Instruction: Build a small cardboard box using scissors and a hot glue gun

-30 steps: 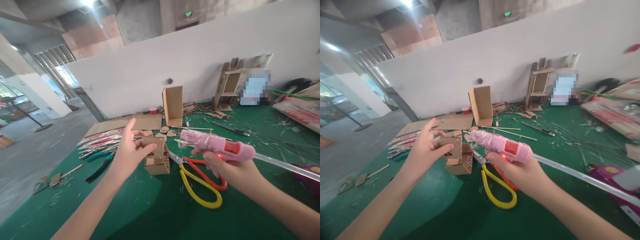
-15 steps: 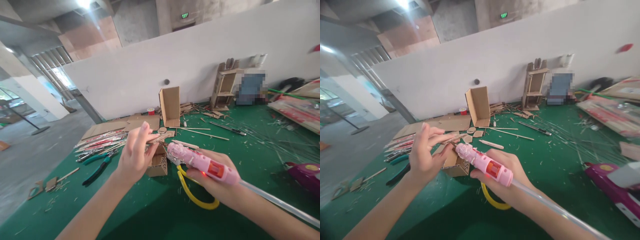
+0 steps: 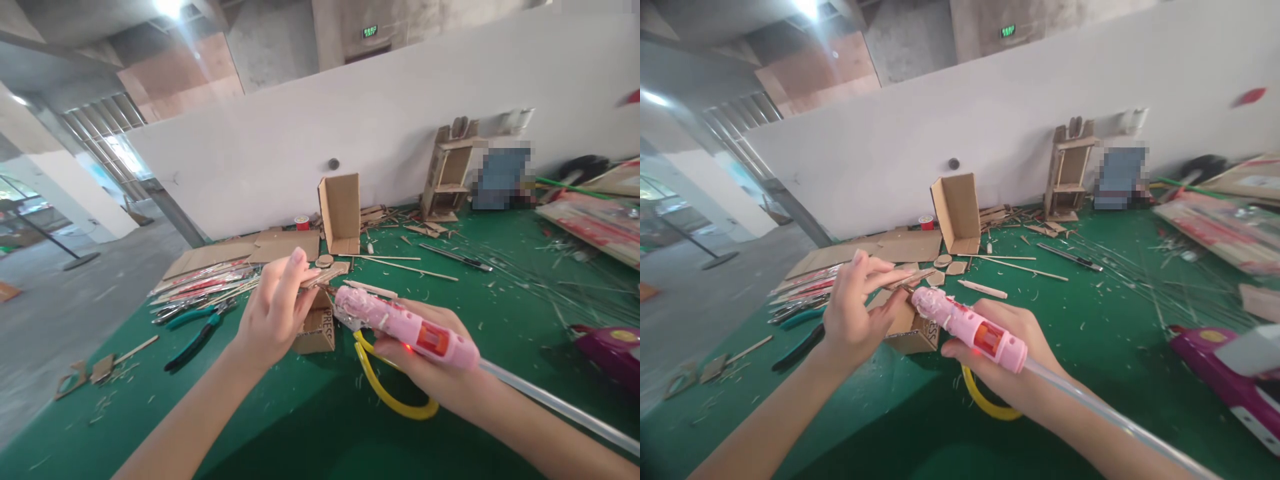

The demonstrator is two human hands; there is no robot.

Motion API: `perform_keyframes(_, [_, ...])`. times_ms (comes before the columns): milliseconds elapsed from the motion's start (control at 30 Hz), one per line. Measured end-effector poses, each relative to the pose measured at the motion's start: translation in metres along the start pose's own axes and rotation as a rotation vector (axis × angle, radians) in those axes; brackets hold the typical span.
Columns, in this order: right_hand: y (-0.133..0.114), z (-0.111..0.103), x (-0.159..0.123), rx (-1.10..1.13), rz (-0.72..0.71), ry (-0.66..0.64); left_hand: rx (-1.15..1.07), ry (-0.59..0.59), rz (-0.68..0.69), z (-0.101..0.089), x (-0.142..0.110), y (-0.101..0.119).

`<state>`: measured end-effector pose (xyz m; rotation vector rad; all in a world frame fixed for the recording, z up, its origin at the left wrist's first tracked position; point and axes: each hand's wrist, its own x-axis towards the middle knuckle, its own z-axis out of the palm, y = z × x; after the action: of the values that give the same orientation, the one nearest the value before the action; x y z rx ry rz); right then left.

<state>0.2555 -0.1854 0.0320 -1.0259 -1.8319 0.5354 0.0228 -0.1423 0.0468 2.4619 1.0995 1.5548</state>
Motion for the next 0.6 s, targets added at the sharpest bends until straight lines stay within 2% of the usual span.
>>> perform_keyframes(167, [0.0031,-0.0007,-0.0005,0.013,0.038,-0.028,-0.015,-0.001,0.009,-0.0008,0.0002,0.0])
perform_keyframes(400, [0.0046,-0.0014,-0.0006,0.036,0.015,-0.019,0.044,-0.002,0.059,-0.0012,0.0015,-0.0007])
perform_keyframes(600, [0.0,-0.0014,-0.0012,0.007,0.009,-0.022,0.173,-0.002,0.203,0.0033,0.0063,0.0066])
